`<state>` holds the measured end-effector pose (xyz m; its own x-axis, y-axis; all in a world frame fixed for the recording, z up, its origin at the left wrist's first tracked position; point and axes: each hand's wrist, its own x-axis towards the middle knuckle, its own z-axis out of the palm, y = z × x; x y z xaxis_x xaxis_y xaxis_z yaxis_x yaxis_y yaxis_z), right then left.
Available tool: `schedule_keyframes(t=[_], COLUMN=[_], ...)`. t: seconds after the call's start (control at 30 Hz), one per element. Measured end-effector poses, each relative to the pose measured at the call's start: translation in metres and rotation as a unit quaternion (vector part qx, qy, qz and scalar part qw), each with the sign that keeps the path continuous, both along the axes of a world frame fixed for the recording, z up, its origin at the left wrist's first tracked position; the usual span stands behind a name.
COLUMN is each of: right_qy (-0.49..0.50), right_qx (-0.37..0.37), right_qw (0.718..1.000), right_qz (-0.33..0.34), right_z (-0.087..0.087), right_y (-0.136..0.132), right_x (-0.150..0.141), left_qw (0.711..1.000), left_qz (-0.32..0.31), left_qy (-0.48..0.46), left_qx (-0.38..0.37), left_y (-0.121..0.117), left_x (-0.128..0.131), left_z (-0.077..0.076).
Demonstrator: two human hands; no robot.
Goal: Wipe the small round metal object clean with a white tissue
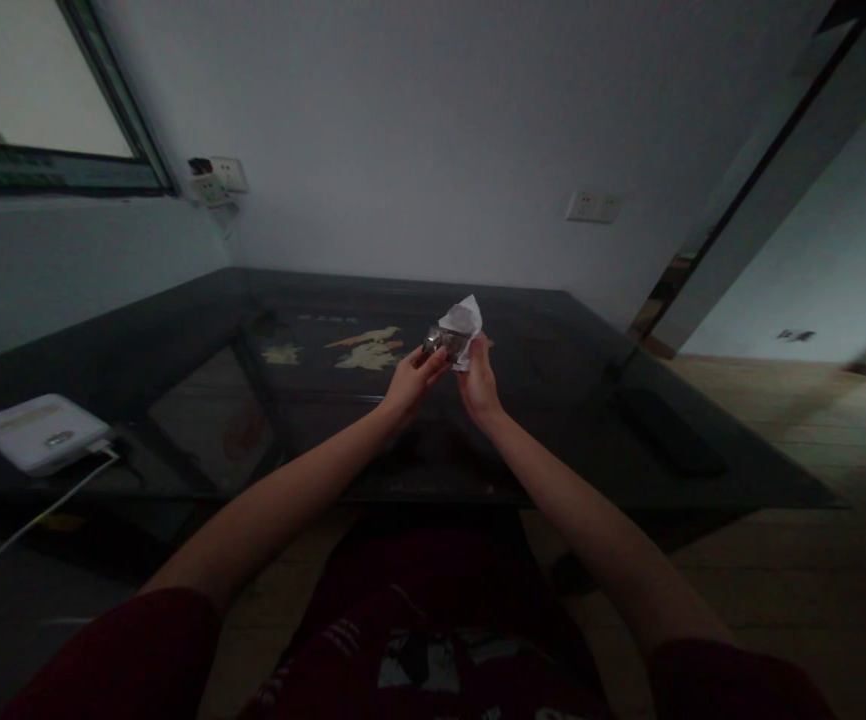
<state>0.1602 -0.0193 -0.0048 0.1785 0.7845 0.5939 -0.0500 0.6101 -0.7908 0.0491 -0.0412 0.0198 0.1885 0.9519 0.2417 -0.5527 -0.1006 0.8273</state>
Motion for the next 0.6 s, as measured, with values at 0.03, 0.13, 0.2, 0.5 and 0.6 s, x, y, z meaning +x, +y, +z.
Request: schedule_keyframes(t=[0.03, 0.13, 0.2, 0.5, 0.6], right_qy=[-0.024, -0.075, -0.097, -0.101, -0.068], right_qx=[0.005, 0.044, 0.074, 0.071, 0.029], right_qw=[1.0, 0.996, 0.992, 0.99, 0.995], right_qz=[-0.008, -0.026, -0.036, -0.064, -0.063], right_z=[0.002, 0.01, 0.015, 0.02, 0.013], right_y=[-0.004, -0.019, -0.027, -0.029, -0.015], right_x=[-0.002, -0.007, -0.011, -0.011, -0.003], left_qw=[1.0, 0.996, 0.994, 0.999, 0.999], left_qz=[-0.012, -0.032, -0.042, -0.022, 0.01], left_qy=[-0.017, -0.047, -0.06, -0.047, -0.009], left_qx=[-0.023, -0.071, -0.076, -0.004, 0.029], left_y=[0.001, 0.003, 0.002, -0.006, -0.005], left_x=[0.0, 0.0, 0.001, 0.003, 0.002], left_z=[-0.001, -0.001, -0.001, 0.004, 0.003])
